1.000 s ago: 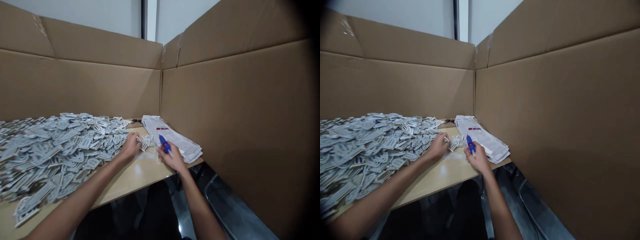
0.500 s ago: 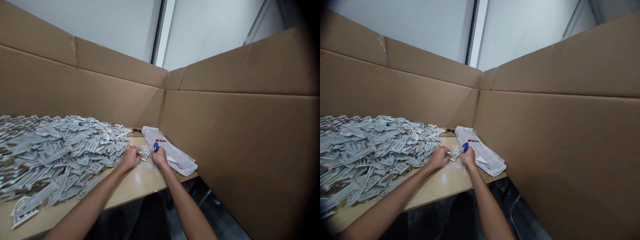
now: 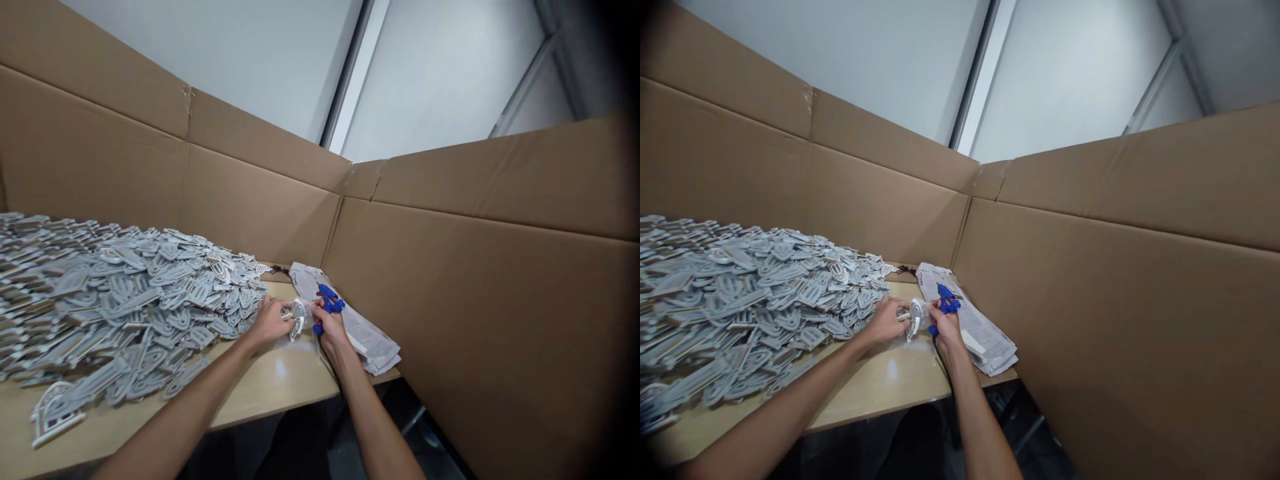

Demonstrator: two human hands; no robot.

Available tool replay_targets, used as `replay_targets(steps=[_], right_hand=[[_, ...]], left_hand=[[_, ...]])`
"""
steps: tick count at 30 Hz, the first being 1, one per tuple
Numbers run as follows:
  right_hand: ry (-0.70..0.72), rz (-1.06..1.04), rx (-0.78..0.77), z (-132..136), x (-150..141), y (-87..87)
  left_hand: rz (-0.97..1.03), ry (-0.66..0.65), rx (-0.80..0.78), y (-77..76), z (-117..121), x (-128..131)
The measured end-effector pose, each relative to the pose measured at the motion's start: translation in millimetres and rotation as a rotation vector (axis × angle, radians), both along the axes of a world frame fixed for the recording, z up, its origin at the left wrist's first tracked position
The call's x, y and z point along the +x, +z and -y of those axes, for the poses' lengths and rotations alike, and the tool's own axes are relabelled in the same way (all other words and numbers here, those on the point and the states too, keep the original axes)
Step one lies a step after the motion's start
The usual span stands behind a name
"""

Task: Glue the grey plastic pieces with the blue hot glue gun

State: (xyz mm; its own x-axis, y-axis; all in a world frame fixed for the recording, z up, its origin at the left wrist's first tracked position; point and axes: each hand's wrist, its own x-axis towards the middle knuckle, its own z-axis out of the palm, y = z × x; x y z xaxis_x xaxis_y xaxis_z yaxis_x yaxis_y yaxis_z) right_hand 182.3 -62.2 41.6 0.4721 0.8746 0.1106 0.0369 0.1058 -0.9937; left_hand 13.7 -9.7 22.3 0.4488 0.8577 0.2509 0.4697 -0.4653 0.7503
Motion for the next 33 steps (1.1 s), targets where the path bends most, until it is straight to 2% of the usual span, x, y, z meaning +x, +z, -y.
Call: replay_targets(steps=[6, 12, 14, 18, 21, 24, 26, 27, 29, 30, 32, 33], right_hand=[[-0.02, -0.059, 0.04, -8.0, 3.0, -5.0], [-0.038, -0.032, 0.015, -10.3, 11.8, -16.5], [-0.045, 0.003, -0.004, -8.4, 14.6, -18.2], [-0.054, 0.074, -0.03, -1.4, 17.3, -18.5], [-0.063, 0.094, -0.032, 6.1, 18.8, -19.5], [-0.084, 0.116, -0.04, 16.6, 22.3, -21.5], [-0.092, 0.154, -0.048, 25.2, 25.5, -22.0], [-0.09, 0.181, -0.052, 29.7, 27.0, -21.6], [-0.076, 0.232, -0.06, 38.4, 29.2, -19.1], [-0.063, 0.27, -0.064, 42.3, 29.6, -17.0], [-0.003, 0.412, -0.073, 48.7, 28.0, -11.6], [0.052, 0.511, -0.086, 51.1, 26.0, -8.6]], left_hand=[[0.222, -0.084, -0.052, -6.4, -9.3, 4.7], [0.243, -0.057, -0.027, -14.8, -15.6, 7.7], [0.231, -0.025, 0.033, -13.5, -15.7, 7.4], [0.207, 0.072, 0.271, -3.5, -13.6, 3.0], [0.244, 0.079, 0.36, 7.4, -13.2, -0.1], [0.408, 0.114, 0.301, 20.3, -16.4, -2.6], [0.591, 0.09, 0.142, 31.9, -18.1, -7.9], [0.675, 0.029, 0.023, 38.8, -17.8, -12.6], [0.725, -0.236, -0.235, 53.9, -14.1, -26.0], [0.667, -0.428, -0.351, 61.0, -10.8, -33.8], [0.41, -0.861, -0.522, 70.9, -3.8, -47.5], [0.274, -1.017, -0.577, 72.3, -1.2, -51.8]])
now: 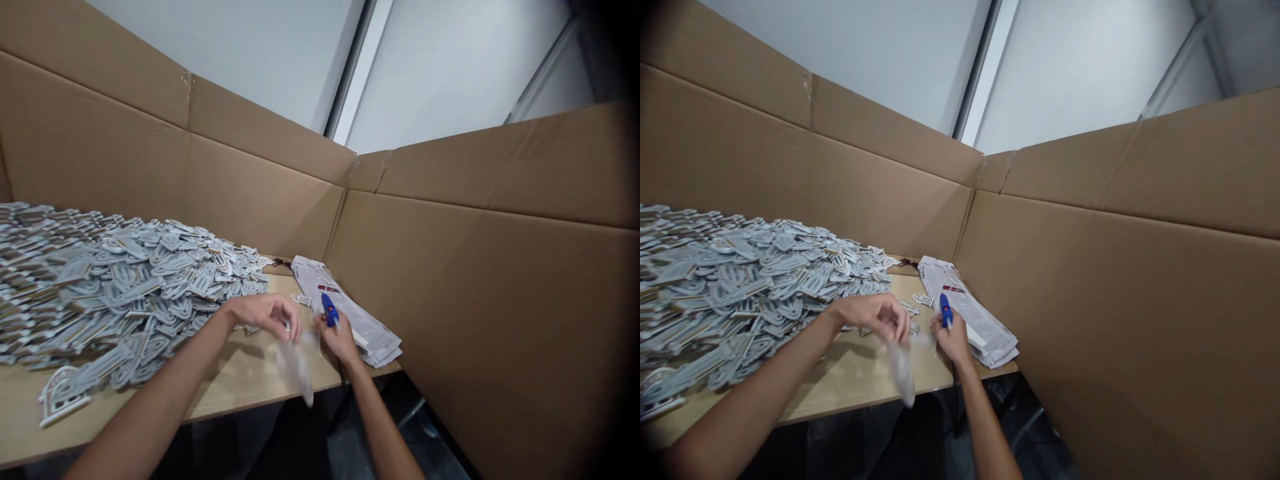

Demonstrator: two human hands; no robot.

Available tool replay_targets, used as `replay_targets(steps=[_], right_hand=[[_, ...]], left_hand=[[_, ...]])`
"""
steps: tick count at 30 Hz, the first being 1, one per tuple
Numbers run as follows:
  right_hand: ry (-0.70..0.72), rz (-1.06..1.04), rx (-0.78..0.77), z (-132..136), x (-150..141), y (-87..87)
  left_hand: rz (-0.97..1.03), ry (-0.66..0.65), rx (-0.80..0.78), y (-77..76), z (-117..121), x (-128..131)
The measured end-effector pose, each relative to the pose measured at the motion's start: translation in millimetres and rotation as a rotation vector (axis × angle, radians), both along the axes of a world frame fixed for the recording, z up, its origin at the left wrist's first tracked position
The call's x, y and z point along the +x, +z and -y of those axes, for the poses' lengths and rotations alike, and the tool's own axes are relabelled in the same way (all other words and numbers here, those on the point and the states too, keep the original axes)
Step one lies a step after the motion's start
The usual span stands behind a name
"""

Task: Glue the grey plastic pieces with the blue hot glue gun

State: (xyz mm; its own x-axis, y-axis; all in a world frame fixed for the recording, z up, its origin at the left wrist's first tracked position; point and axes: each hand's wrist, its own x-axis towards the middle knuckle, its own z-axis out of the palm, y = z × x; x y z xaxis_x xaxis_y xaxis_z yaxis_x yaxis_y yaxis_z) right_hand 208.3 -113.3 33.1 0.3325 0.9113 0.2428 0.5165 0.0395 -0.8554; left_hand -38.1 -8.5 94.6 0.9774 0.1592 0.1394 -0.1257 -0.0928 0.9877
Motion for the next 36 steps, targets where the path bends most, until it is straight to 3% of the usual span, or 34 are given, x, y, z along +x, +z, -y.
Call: replay_targets(steps=[1, 2, 4, 6, 7, 10, 13, 18, 26, 29, 33, 36], right_hand=[[0.062, 0.106, -0.036, 1.9, -2.7, 3.0], [0.122, 0.212, -0.083, 3.4, -5.9, 5.7], [0.189, 0.385, -0.183, 5.3, -13.0, 10.0], [0.174, 0.534, -0.247, 6.0, -19.1, 12.3], [0.15, 0.593, -0.261, 6.1, -21.2, 12.6], [0.112, 0.616, -0.288, 6.1, -23.1, 10.5], [0.114, 0.532, -0.275, 7.5, -19.2, 5.2], [0.108, 0.413, -0.128, 13.3, -8.2, -2.9], [0.068, 0.193, -0.017, 20.8, -11.1, 6.8], [-0.016, 0.072, -0.003, 21.8, -16.1, 8.3], [-0.075, -0.046, 0.01, 23.3, -19.9, 6.6], [-0.127, -0.026, 0.058, 25.3, -19.1, 5.2]], left_hand=[[-0.052, -0.077, 0.025, -1.6, 1.3, -2.0], [-0.076, -0.053, 0.065, -6.4, 1.2, -1.7], [-0.075, 0.234, 0.219, -24.1, -3.0, 4.3], [-0.104, 0.664, 0.489, -47.4, -9.7, 12.5], [-0.127, 0.769, 0.622, -58.7, -12.8, 15.8], [-0.234, 0.78, 0.754, -82.2, -17.6, 19.9], [-0.246, 0.746, 0.704, -88.4, -17.2, 19.6], [-0.223, 0.785, 0.634, -86.3, -12.9, 22.7], [-0.116, 0.827, 0.582, -72.5, -2.1, 27.6], [-0.033, 0.891, 0.347, -67.3, 1.5, 33.7], [0.077, 0.779, -0.089, -63.8, 15.5, 49.2], [0.111, 0.761, -0.285, -62.8, 25.4, 61.7]])
